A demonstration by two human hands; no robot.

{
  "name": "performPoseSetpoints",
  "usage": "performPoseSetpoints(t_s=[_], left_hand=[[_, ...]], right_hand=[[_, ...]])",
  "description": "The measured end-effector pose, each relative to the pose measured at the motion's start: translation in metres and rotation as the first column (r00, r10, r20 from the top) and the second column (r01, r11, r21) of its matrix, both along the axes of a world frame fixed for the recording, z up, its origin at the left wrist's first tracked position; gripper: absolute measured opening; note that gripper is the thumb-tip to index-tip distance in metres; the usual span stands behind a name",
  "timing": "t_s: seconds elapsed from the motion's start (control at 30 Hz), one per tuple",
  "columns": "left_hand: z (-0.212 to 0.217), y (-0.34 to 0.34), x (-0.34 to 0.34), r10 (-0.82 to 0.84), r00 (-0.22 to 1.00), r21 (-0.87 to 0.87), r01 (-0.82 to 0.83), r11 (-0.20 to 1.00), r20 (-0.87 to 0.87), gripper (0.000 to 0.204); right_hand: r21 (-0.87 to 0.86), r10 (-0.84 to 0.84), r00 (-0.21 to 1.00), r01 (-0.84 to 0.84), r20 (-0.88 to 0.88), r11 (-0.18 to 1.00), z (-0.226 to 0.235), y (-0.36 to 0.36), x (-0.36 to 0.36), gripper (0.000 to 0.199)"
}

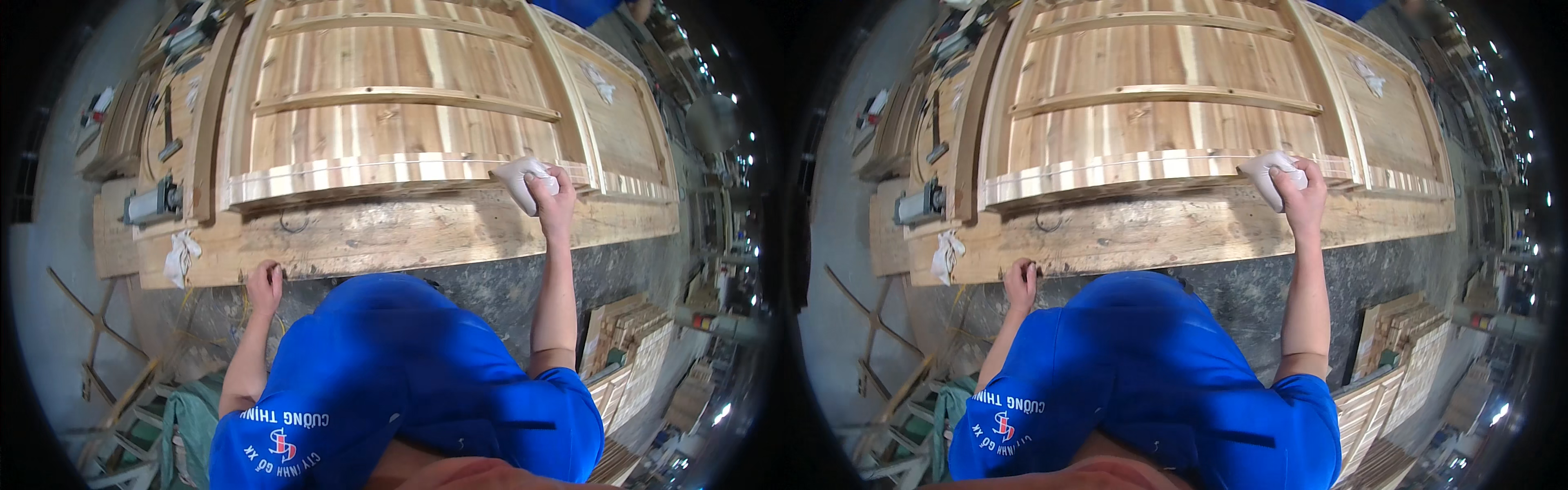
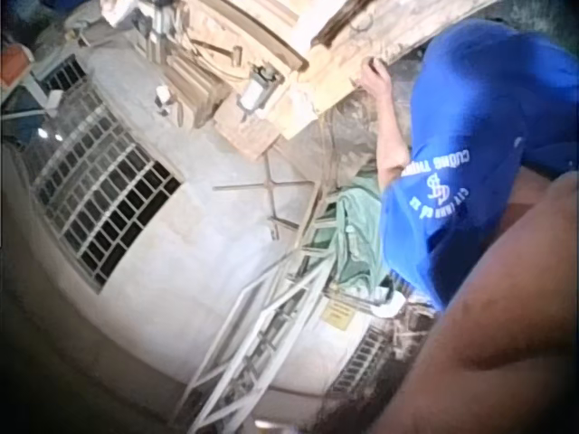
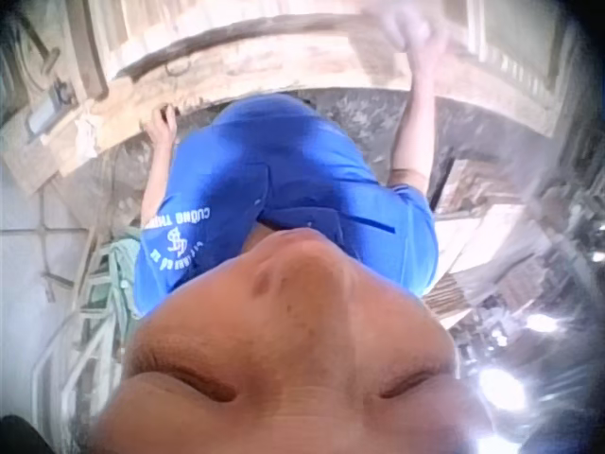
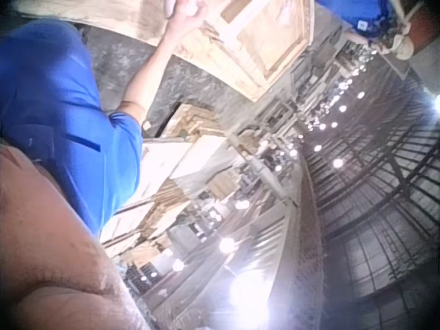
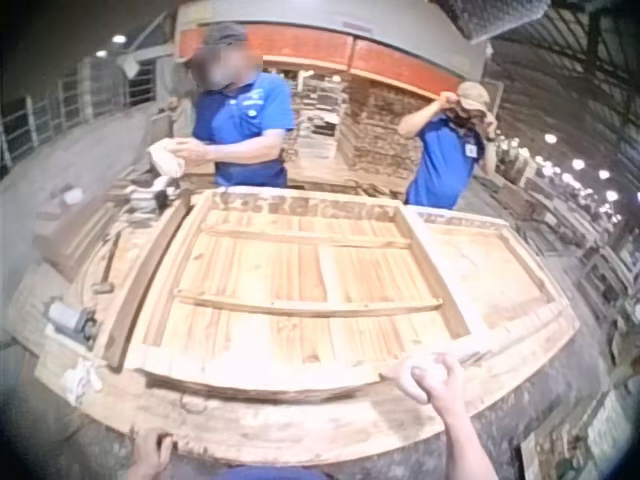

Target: The person wipes the surface of large wooden panels with a white cloth, moving along the edges and across the grain. They flip a panel over to clean the other side and then stack it with other panels. The person also wipes their shirt with the cloth during the task.

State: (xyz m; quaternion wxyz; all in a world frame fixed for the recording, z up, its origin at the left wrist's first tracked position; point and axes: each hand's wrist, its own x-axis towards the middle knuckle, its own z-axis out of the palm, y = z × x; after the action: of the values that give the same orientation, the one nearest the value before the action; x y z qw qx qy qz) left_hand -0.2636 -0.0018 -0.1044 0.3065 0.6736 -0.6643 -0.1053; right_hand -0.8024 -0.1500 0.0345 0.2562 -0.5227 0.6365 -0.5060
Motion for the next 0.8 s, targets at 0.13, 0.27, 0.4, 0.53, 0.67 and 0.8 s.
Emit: performPoseSetpoints(t_s=[0.13,0.27,0.4,0.53,0.67,0.8], left_hand=[[0.003,-0.008,0.032,-0.009,1.000,-0.100,0.012,0.995,0.028,0.013],[0.003,-0.013,0.053,-0.011,1.000,-0.109,0.012,0.994,0.009,0.012],[0.000,-0.019,0.060,-0.059,0.998,-0.101,0.058,0.993,-0.010,0.012],[-0.006,-0.020,0.062,-0.050,0.998,-0.121,0.045,0.992,-0.036,0.011],[-0.010,-0.018,0.065,-0.055,0.996,-0.158,0.043,0.986,-0.071,0.011],[-0.012,-0.018,0.065,-0.075,0.997,-0.221,0.077,0.972,0.017,0.016]], right_hand=[[0.009,0.121,0.993,-0.121,0.019,0.993,0.006,-0.007,0.058,0.025],[-0.017,0.218,0.976,-0.218,0.011,0.976,0.009,-0.015,0.112,0.027],[-0.001,0.313,0.950,-0.313,0.012,0.950,0.008,-0.023,0.164,0.027],[0.018,0.420,0.907,-0.421,0.038,0.907,0.013,-0.029,0.222,0.027],[0.025,0.504,0.859,-0.508,0.095,0.861,0.010,-0.037,0.275,0.027],[-0.001,0.568,0.821,-0.569,0.048,0.822,0.004,-0.046,0.322,0.028]])
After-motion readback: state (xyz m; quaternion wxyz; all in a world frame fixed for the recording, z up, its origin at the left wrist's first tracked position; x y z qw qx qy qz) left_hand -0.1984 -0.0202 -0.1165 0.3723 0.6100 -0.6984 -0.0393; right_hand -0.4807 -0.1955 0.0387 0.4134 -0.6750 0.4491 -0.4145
